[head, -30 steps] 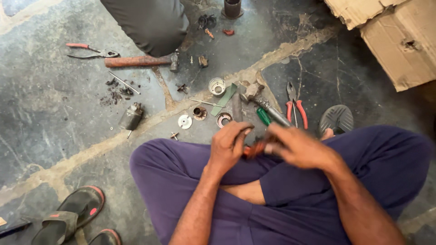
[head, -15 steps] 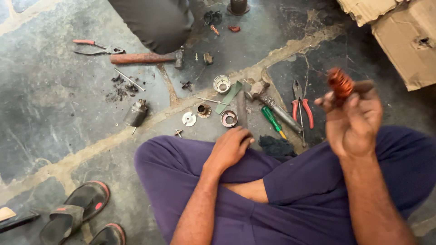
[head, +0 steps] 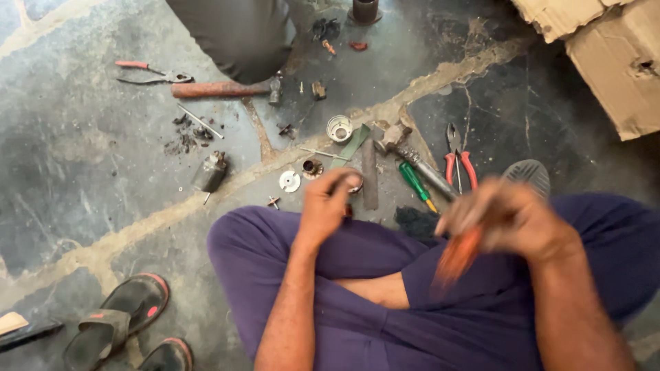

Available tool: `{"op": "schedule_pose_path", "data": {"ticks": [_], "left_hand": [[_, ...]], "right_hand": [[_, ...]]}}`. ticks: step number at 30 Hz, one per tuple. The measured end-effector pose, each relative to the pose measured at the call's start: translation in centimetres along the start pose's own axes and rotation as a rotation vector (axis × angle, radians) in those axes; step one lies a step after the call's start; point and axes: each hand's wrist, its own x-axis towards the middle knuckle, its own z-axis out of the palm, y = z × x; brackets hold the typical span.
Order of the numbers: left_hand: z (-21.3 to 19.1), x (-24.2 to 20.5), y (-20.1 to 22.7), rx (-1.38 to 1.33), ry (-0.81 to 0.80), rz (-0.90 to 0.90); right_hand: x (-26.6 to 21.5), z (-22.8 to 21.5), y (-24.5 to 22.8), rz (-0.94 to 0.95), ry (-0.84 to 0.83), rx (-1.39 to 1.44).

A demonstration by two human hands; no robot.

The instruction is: The person sits on the floor and winds copper wire around a cylindrical metal core using their hands. They use a screwdriver to press the wire into the core's slots and occasionally adjust the coil. Tools and parts are scattered on the floor nearby.

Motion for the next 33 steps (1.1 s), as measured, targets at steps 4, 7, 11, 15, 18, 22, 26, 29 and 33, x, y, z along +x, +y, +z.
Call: {"op": "schedule_pose_path", "data": {"ticks": [4, 7, 11, 15, 18, 22, 26, 29, 33], "left_hand": [[1.7, -1.5, 1.0, 0.216, -0.383, 0.066], [1.7, -1.6, 0.9, 0.025, -0.240, 0.063], [1.1, -0.5, 0.2, -0.074, 0.051, 0.184], [2.2, -2.1, 0.5, 0.178, -0.250, 0.222], [2.9, -3.3, 1.8, 0.237, -0.332, 0.209], [2.5, -2.0, 3.9, 0.151, -0.101, 0.216], [2.2, -3.2, 3.8, 0.246, -0.166, 0.367], [2.2, -4.0, 3.4, 0.355, -0.172, 0.451], [1.8, -2.1, 2.6, 0.382, -0.112, 0.456]], "right_hand": [[2.1, -1.3, 1.5, 0.013, 0.867, -0.484], [1.7, -1.1, 1.6, 0.426, 0.579, -1.284], [1.2, 1.8, 0.6, 0.288, -0.279, -0.325], [2.6, 1.7, 1.2, 0.054, 0.331, 0.065], [3.2, 0.6, 3.2, 0.295, 0.603, -0.701], [2.0, 1.8, 5.9, -0.268, 0.197, -0.917], [2.7, 1.5, 7.9, 0.250, 0.446, -0.227], [3.6, 0.5, 8.7, 0.348, 0.634, -0.628], [3.2, -0.5, 9.0, 0.407, 0.245, -0.801]]}}
